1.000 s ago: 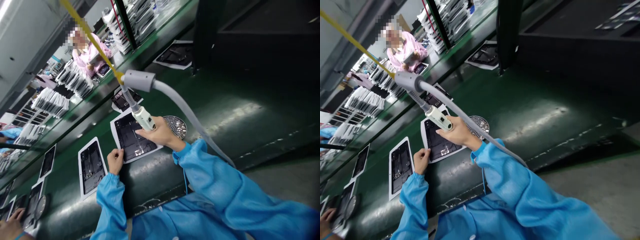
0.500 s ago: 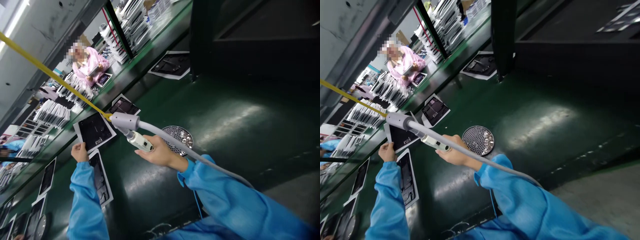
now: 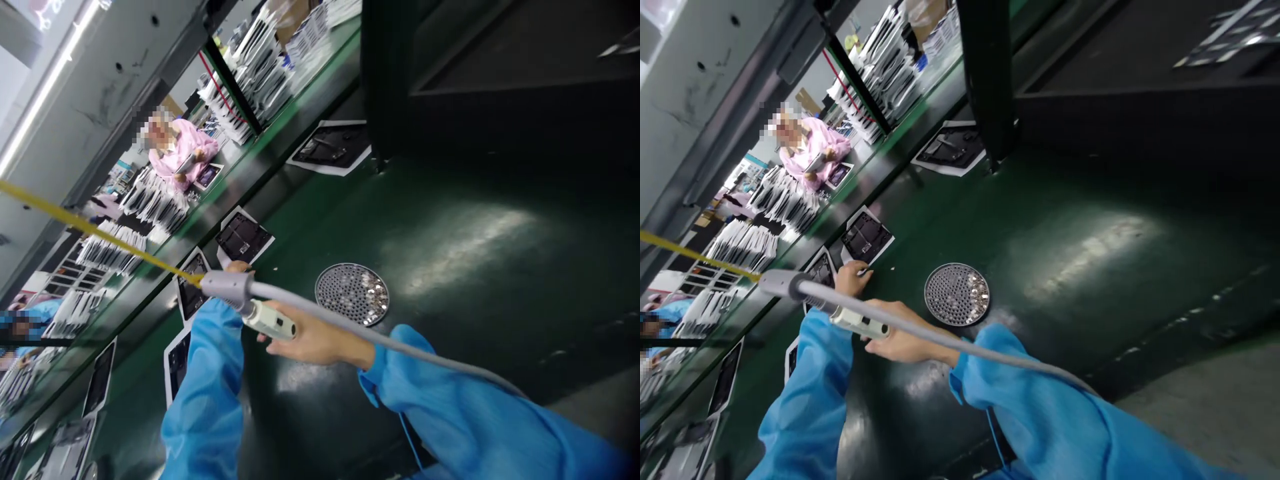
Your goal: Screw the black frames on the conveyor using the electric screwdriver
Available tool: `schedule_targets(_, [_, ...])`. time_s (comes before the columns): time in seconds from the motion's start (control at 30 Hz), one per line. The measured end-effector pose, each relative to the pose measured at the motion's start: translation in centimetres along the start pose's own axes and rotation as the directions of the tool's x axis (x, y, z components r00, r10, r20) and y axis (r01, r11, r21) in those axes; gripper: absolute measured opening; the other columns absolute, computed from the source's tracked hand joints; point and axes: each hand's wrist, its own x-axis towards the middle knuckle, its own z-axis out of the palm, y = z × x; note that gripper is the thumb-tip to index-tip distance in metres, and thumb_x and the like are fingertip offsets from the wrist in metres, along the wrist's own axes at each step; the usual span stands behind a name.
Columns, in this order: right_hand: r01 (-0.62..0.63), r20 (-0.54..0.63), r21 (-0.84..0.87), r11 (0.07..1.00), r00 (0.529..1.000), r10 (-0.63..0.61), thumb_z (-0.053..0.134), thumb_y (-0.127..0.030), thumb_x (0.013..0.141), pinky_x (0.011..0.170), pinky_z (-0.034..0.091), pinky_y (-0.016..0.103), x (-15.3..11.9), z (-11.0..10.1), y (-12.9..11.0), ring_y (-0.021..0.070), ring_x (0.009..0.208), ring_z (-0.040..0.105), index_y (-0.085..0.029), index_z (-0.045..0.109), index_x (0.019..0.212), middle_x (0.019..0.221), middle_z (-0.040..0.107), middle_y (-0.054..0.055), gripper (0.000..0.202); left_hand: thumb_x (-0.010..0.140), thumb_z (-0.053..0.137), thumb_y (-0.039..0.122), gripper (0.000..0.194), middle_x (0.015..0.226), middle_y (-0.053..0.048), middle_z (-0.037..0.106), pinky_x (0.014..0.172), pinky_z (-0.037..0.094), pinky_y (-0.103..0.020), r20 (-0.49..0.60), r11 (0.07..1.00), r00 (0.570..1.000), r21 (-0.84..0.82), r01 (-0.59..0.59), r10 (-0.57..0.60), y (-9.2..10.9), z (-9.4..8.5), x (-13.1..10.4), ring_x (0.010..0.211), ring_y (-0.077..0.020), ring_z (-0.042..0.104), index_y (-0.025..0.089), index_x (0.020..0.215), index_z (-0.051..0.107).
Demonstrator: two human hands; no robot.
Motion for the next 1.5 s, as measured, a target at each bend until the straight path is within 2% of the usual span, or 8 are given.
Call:
schedule_targets(0.23, [-0.009, -0.018, -0.218, 0.976, 1.000, 0.005, 0.071, -0.026, 0.065, 0.062, 0.046, 0.023, 0.3, -0.2, -0.6, 0.0167, 0.074, 0.065, -0.017, 0.067, 0.094, 0.085, 0.071, 0.003, 0.030, 0.067, 0.066, 0.009, 0.023, 0.087, -0.006, 0.072, 0.082, 0.052, -0.030, 0.180, 0.968, 0.983, 0.237, -0.086, 0.043, 3.6, -0.3, 6.5, 0.091, -0.0230, 0.067, 0.020, 0.086, 0.071])
schedule_targets(0.37, [0.004, -0.008, -0.252, 0.968, 1.000, -0.006, 0.069, -0.026, 0.067, 0.063, 0.046, 0.022, 0.4, -0.7, -1.1, 0.0163, 0.077, 0.067, -0.018, 0.066, 0.095, 0.087, 0.072, 0.002, 0.029, 0.070, 0.060, 0.010, 0.038, 0.106, -0.010, 0.068, 0.082, 0.051, -0.031, 0.091, 0.941, 0.996, 0.337, -0.035, 0.004, 3.4, -1.3, 6.5, 0.100, -0.0247, 0.064, 0.019, 0.106, 0.068])
schedule_targets(0.5, [-0.012, -0.021, -0.251, 0.968, 1.000, 0.007, 0.067, -0.023, 0.067, 0.064, 0.045, 0.021, 0.1, -0.6, -1.1, 0.0162, 0.078, 0.067, -0.019, 0.066, 0.093, 0.086, 0.071, 0.001, 0.027, 0.078, 0.052, 0.015, 0.043, 0.112, -0.015, 0.061, 0.085, 0.050, -0.036, -0.157, 0.921, 0.988, 0.382, 0.074, -0.014, 2.2, -4.2, 4.9, 0.105, -0.0278, 0.060, 0.014, 0.120, 0.062])
schedule_targets(0.63, [-0.010, -0.030, -0.234, 0.972, 1.000, 0.003, 0.066, -0.022, 0.067, 0.062, 0.044, 0.022, -0.1, -0.4, -0.9, 0.0155, 0.074, 0.064, -0.018, 0.066, 0.087, 0.081, 0.070, 0.001, 0.021, 0.074, 0.055, 0.017, 0.035, 0.094, -0.009, 0.062, 0.078, 0.049, -0.032, -0.486, 0.946, 0.859, 0.324, 0.008, 0.160, 0.7, -7.6, 1.7, 0.086, -0.0221, 0.061, 0.015, 0.107, 0.068])
schedule_targets(0.8, [0.058, -0.130, -0.249, 0.967, 0.987, -0.092, 0.067, -0.020, 0.066, 0.058, 0.041, 0.023, -0.4, -1.5, -1.7, 0.0131, 0.065, 0.057, -0.015, 0.066, 0.079, 0.072, 0.064, 0.000, 0.014, 0.077, 0.059, 0.023, 0.027, 0.087, -0.007, 0.061, 0.074, 0.049, -0.029, -0.515, 0.910, 0.763, 0.338, -0.240, 0.392, 2.3, -9.3, -6.1, 0.081, -0.0191, 0.060, 0.017, 0.101, 0.070])
schedule_targets(0.93, [0.100, -0.255, -0.215, 0.971, 0.954, -0.155, 0.066, -0.024, 0.067, 0.053, 0.039, 0.024, -0.5, -3.7, -3.0, 0.0107, 0.057, 0.051, -0.014, 0.065, 0.081, 0.064, 0.059, -0.001, 0.017, 0.081, 0.056, 0.013, 0.027, 0.083, -0.006, 0.062, 0.068, 0.048, -0.024, -0.437, 0.835, 0.721, 0.398, -0.380, 0.537, 6.0, -7.7, -13.1, 0.075, -0.0150, 0.059, 0.018, 0.105, 0.069])
schedule_targets(1.1, [0.094, -0.425, -0.304, 0.948, 0.877, -0.224, 0.072, -0.025, 0.064, 0.051, 0.040, 0.027, -0.6, -6.2, -3.7, 0.0110, 0.053, 0.048, -0.015, 0.060, 0.065, 0.054, 0.052, -0.003, 0.016, 0.091, 0.046, 0.014, 0.031, 0.086, -0.008, 0.063, 0.063, 0.050, -0.025, -0.176, 0.827, 0.814, 0.225, -0.515, 0.554, 8.6, -3.3, -18.5, 0.076, -0.0160, 0.059, 0.017, 0.113, 0.066])
schedule_targets(1.5, [0.094, -0.552, -0.177, 0.980, 0.815, -0.178, 0.074, -0.024, 0.059, 0.045, 0.044, 0.030, -0.3, -8.2, -2.1, 0.0114, 0.037, 0.049, -0.020, 0.057, 0.067, 0.040, 0.052, -0.007, 0.018, 0.081, 0.046, 0.001, 0.039, 0.092, -0.007, 0.067, 0.077, 0.054, -0.029, 0.062, 0.912, 0.920, -0.169, -0.373, 0.387, 5.0, 0.9, -18.1, 0.085, -0.0173, 0.063, 0.020, 0.102, 0.073])
